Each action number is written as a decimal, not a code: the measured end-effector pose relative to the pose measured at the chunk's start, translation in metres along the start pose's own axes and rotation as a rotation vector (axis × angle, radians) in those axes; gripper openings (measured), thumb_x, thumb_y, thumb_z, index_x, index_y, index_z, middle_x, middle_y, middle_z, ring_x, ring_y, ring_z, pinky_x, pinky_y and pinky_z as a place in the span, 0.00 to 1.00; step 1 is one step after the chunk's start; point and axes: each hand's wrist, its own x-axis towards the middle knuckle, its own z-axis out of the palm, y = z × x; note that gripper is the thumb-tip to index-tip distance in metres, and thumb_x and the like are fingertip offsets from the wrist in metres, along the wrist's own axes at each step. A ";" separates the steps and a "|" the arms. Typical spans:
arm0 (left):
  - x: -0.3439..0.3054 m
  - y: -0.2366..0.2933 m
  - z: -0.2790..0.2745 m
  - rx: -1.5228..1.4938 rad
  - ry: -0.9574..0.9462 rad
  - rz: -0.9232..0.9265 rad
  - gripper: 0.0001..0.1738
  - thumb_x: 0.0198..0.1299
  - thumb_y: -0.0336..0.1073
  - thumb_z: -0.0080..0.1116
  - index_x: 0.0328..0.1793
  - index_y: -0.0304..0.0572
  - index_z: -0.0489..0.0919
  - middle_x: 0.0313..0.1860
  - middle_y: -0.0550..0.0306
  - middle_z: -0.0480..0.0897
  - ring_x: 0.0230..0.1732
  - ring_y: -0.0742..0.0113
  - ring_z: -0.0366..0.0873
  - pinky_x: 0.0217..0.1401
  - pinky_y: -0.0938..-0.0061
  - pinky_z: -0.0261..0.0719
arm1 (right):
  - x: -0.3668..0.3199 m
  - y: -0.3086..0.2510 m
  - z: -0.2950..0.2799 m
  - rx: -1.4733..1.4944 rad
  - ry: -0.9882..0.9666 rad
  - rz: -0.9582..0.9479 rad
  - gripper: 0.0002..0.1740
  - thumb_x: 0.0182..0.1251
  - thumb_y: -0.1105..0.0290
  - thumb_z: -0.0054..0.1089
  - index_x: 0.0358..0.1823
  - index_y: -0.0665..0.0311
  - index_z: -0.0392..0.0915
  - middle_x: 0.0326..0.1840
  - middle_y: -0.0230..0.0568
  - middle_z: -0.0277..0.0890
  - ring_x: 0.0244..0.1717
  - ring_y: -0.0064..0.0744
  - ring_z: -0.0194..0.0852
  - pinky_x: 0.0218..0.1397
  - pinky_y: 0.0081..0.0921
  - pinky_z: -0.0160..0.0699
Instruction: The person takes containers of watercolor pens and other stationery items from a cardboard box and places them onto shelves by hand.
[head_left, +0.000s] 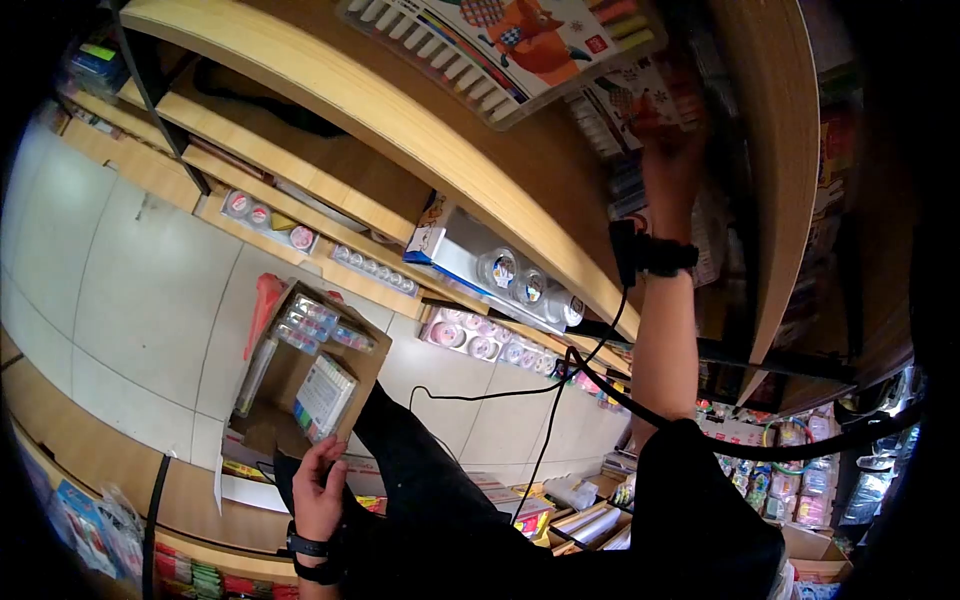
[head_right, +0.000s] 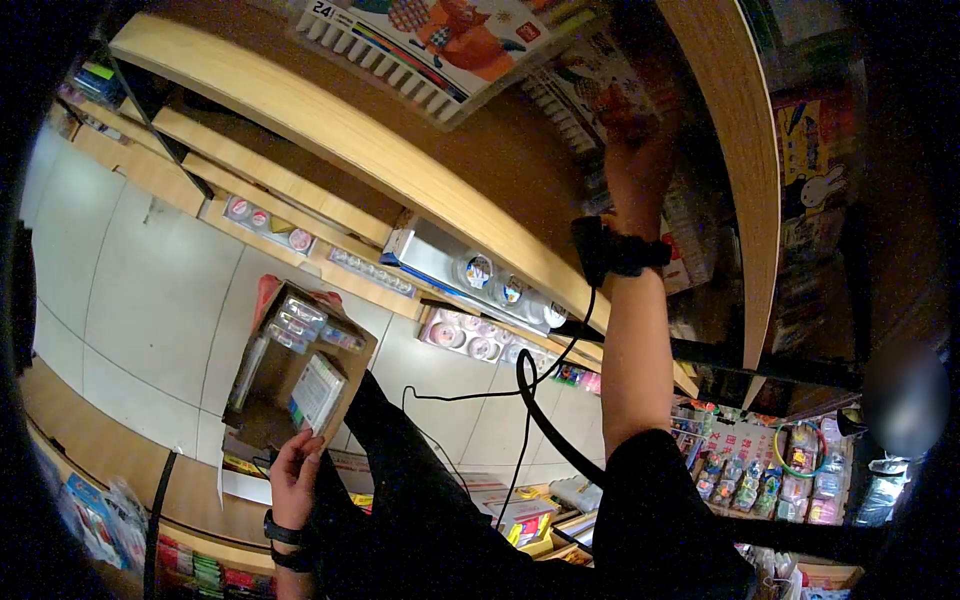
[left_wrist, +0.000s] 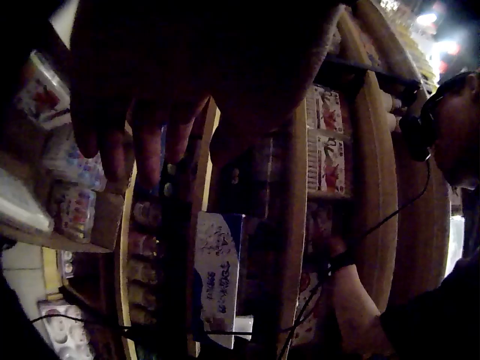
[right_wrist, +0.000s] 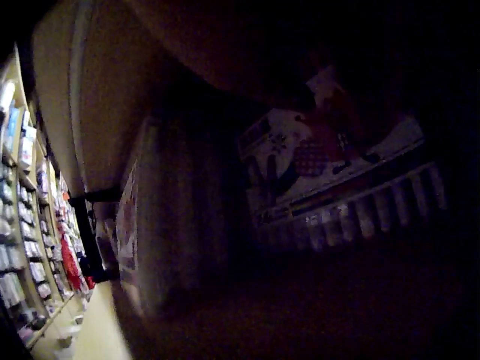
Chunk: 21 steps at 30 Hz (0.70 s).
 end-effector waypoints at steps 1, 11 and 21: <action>0.000 0.000 0.000 -0.001 0.000 -0.003 0.20 0.58 0.25 0.50 0.58 0.33 0.68 0.49 0.49 0.78 0.51 0.66 0.74 0.55 0.76 0.69 | 0.006 0.009 0.002 -0.001 0.000 0.002 0.25 0.59 0.71 0.57 0.56 0.68 0.59 0.37 0.43 0.76 0.37 0.30 0.77 0.42 0.25 0.76; 0.005 0.000 0.006 -0.001 -0.005 -0.015 0.20 0.58 0.26 0.50 0.59 0.34 0.68 0.49 0.50 0.78 0.51 0.67 0.74 0.55 0.75 0.68 | 0.020 0.020 0.002 0.241 -0.230 -0.037 0.31 0.62 0.65 0.57 0.62 0.67 0.54 0.41 0.47 0.77 0.42 0.38 0.76 0.47 0.29 0.72; 0.005 0.003 -0.002 0.013 -0.006 -0.023 0.20 0.59 0.26 0.50 0.58 0.33 0.67 0.50 0.49 0.77 0.51 0.67 0.74 0.56 0.76 0.68 | 0.000 0.036 0.026 0.317 -0.308 -0.117 0.27 0.59 0.71 0.57 0.60 0.65 0.61 0.47 0.37 0.69 0.48 0.24 0.67 0.48 0.23 0.68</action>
